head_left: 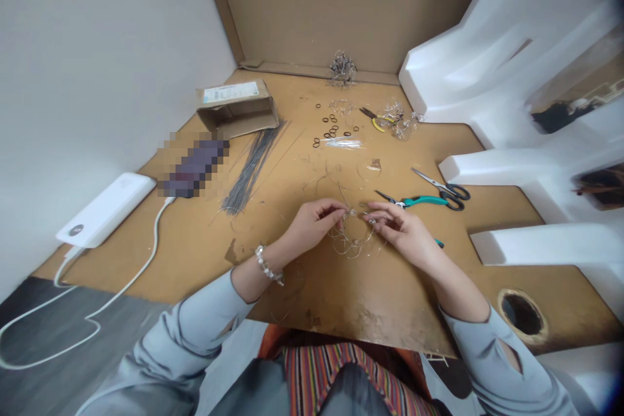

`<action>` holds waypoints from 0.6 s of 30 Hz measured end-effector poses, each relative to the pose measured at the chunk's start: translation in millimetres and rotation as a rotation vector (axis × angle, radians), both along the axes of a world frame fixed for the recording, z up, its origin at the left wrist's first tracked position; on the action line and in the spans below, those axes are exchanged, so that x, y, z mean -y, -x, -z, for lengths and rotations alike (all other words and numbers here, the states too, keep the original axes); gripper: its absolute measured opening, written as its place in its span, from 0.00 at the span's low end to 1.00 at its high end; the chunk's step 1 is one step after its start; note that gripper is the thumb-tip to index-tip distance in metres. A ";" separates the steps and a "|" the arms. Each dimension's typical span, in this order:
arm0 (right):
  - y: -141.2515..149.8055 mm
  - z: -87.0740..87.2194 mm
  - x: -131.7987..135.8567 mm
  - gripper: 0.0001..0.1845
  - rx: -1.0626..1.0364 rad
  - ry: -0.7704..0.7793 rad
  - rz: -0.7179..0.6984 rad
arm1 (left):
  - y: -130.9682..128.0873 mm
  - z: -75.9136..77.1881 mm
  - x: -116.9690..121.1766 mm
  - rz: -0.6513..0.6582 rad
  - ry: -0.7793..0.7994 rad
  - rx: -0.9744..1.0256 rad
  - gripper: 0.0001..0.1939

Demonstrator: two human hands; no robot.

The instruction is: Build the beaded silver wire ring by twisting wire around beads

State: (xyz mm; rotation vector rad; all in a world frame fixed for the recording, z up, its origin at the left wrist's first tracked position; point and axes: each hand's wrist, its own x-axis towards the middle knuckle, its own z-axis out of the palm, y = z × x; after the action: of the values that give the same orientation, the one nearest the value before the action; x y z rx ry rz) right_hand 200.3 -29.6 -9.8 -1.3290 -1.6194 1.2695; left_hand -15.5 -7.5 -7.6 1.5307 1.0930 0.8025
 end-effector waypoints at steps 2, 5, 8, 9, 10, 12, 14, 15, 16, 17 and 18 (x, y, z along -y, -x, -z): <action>0.1 -1.0 0.4 0.20 0.002 0.000 -0.004 | -0.5 -1.1 0.0 0.002 0.029 0.016 0.12; 0.4 -2.7 1.0 0.20 0.007 0.000 -0.013 | -1.2 -2.7 0.2 -0.002 0.041 0.020 0.12; 0.8 -3.8 1.2 0.19 0.016 -0.005 -0.017 | -1.2 -3.6 0.5 0.000 0.034 0.015 0.12; 1.0 -4.0 1.2 0.19 0.015 -0.006 -0.016 | -1.2 -3.7 0.6 0.000 0.034 0.016 0.12; 1.1 -4.0 1.2 0.19 0.013 -0.007 -0.014 | -1.1 -3.8 0.8 -0.001 0.035 0.018 0.12; 1.2 -3.8 1.1 0.19 0.005 -0.005 -0.011 | -1.1 -4.0 1.0 -0.004 0.042 0.025 0.12; 1.2 -3.6 1.1 0.19 -0.001 0.001 -0.007 | -1.1 -4.1 1.2 -0.009 0.045 0.030 0.12; 1.1 -3.5 1.1 0.19 -0.002 0.005 -0.006 | -1.1 -4.1 1.3 -0.010 0.043 0.032 0.12; 1.1 -3.6 1.0 0.19 -0.002 0.010 -0.006 | -1.1 -4.1 1.3 -0.011 0.039 0.031 0.11; 1.2 -3.7 1.0 0.19 -0.006 0.014 -0.006 | -1.1 -4.1 1.2 -0.011 0.037 0.030 0.11; 1.3 -3.8 0.9 0.19 -0.011 0.016 -0.006 | -1.1 -4.1 1.2 -0.013 0.035 0.029 0.12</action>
State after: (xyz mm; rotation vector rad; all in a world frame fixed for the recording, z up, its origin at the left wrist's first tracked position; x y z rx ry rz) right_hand 198.9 -30.5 -6.0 -1.3253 -1.6100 1.2942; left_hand -14.3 -8.7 -3.5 1.4804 1.0912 0.8075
